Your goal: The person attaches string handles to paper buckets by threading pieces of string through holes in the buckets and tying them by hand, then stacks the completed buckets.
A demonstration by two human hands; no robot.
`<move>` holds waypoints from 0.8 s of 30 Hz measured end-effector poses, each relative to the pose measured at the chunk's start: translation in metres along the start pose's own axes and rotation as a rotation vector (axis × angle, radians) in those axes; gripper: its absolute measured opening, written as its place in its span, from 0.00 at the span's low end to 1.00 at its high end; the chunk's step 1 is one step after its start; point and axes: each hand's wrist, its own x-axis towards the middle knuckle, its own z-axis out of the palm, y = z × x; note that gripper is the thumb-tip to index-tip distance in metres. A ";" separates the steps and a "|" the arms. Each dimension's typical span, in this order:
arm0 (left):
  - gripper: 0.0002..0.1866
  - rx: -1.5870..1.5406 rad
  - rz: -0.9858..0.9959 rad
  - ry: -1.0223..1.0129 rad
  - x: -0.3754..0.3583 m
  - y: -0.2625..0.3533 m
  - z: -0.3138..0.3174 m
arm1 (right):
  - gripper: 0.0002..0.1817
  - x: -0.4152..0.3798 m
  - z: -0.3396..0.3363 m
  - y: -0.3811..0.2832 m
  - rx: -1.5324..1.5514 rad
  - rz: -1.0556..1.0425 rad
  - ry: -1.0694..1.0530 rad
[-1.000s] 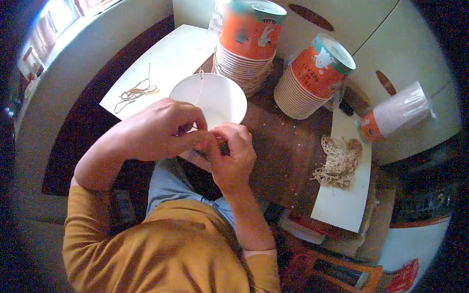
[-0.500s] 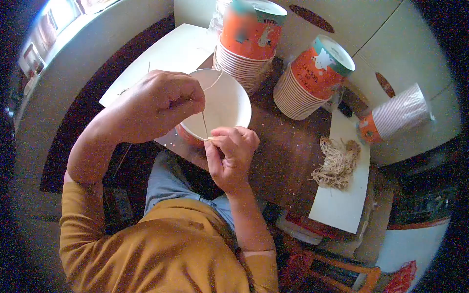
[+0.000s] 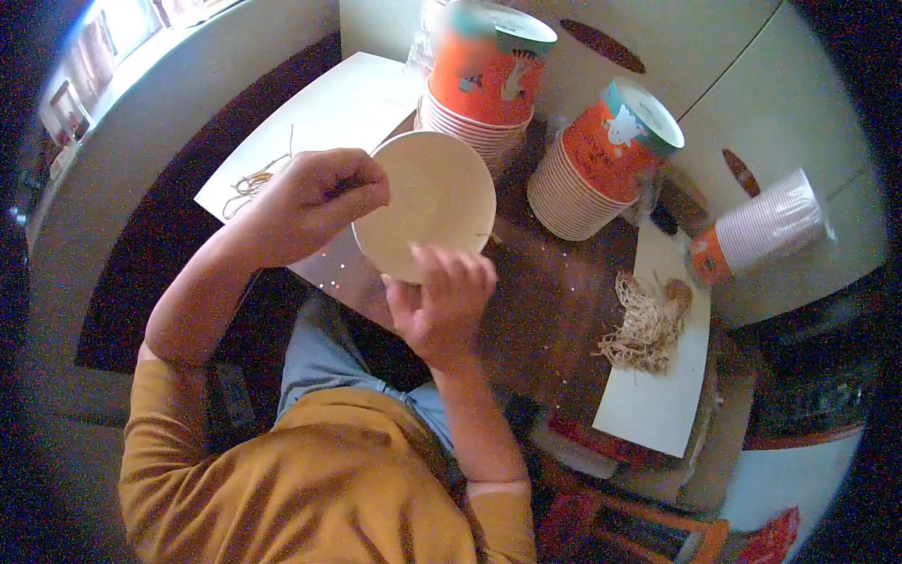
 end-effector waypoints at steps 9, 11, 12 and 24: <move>0.07 -0.396 0.113 0.067 -0.015 -0.041 -0.013 | 0.20 0.028 0.006 0.069 0.632 0.780 -0.326; 0.08 -0.247 0.261 0.183 -0.028 -0.052 -0.018 | 0.15 0.027 0.007 0.062 0.428 0.751 -0.294; 0.08 -0.137 0.360 0.234 -0.038 -0.060 -0.022 | 0.13 0.029 0.004 0.051 0.408 0.736 -0.208; 0.11 0.235 0.117 0.599 -0.035 -0.062 0.017 | 0.23 0.035 -0.034 0.007 -0.009 0.151 0.156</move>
